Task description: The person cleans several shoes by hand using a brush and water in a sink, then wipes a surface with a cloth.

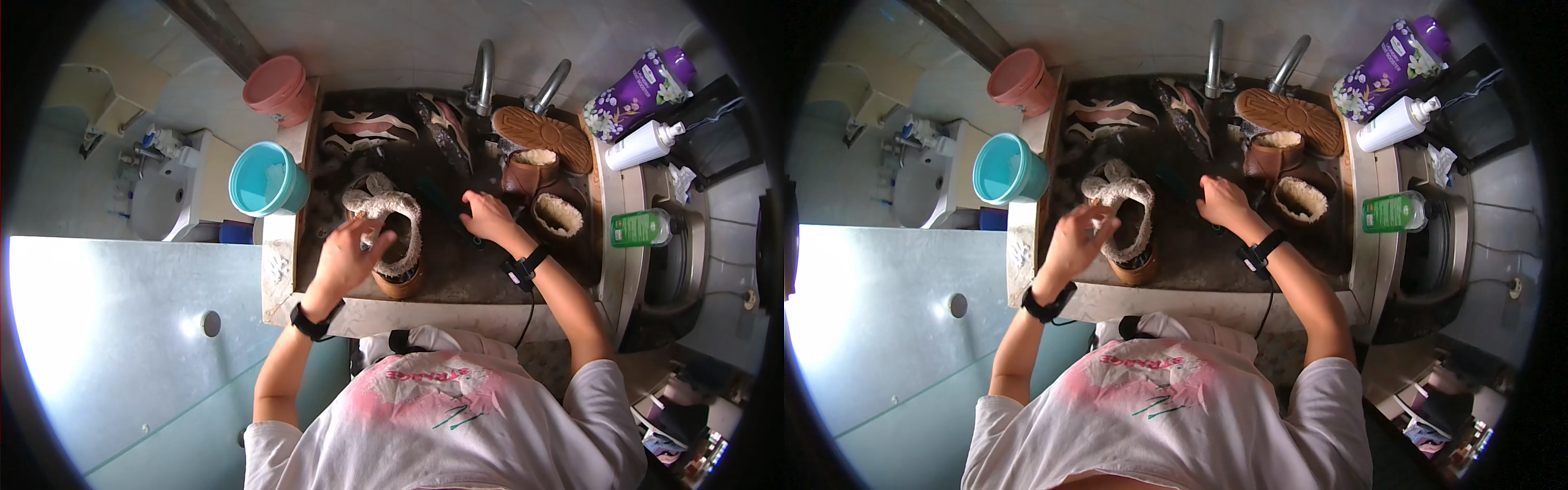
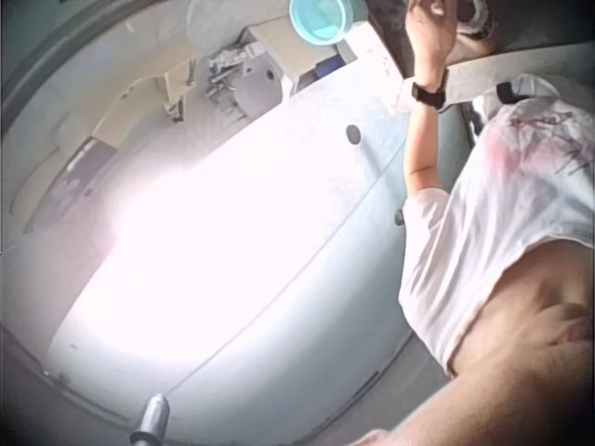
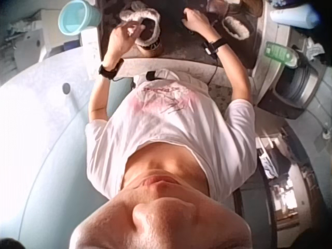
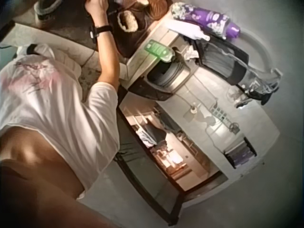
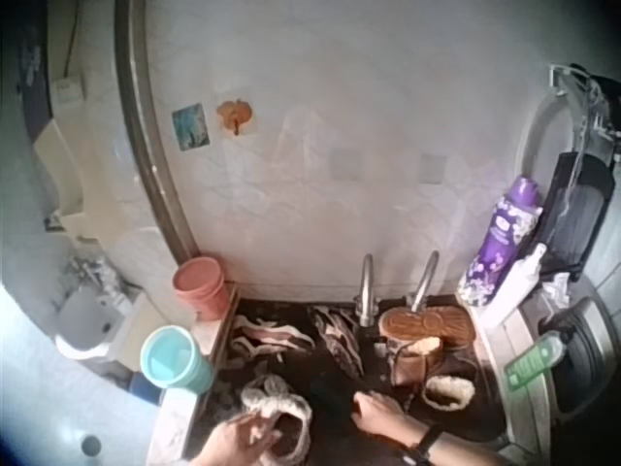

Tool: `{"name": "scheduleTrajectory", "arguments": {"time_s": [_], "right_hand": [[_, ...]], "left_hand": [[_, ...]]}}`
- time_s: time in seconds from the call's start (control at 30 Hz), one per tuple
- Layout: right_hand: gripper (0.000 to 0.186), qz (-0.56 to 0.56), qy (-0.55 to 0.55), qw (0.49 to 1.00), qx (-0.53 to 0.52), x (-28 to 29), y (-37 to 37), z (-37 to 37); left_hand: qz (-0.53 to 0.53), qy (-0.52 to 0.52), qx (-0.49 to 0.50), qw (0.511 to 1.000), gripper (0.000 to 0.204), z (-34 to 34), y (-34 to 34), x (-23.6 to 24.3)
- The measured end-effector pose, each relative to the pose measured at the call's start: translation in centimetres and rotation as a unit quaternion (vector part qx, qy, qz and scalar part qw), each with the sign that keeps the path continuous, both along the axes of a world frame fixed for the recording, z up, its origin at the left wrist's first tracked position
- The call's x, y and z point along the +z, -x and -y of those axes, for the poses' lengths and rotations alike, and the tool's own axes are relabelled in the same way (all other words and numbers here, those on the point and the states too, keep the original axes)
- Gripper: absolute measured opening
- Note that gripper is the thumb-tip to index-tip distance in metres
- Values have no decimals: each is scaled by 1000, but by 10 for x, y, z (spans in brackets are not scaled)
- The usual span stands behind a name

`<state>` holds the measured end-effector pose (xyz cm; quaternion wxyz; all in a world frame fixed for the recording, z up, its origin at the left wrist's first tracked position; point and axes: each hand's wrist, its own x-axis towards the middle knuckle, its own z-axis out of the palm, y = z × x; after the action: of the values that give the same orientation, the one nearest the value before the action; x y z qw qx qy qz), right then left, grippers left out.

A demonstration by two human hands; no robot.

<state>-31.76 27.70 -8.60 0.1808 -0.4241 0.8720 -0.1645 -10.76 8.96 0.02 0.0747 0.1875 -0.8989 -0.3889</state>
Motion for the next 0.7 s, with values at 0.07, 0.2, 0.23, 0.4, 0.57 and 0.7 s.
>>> {"name": "scheduleTrajectory", "arguments": {"time_s": [0.07,0.2,0.23,0.4,0.57,0.7], "right_hand": [[40,1,-121,992,20,7,-11,-2],[37,-6,-136,990,35,-9,-23,-8],[33,-13,-108,993,46,-11,-21,-9],[21,-35,-24,999,0,3,-13,-10],[17,-70,134,988,-14,47,-16,-14],[22,-20,209,977,31,112,-31,-14]], "left_hand": [[22,89,21,996,35,16,9,-9],[120,149,-4,982,58,27,21,-32],[154,133,-15,979,67,29,25,-37],[174,174,-40,968,61,33,39,-53],[71,121,-30,990,44,53,36,-66],[101,87,-8,991,47,53,35,-55]]}}
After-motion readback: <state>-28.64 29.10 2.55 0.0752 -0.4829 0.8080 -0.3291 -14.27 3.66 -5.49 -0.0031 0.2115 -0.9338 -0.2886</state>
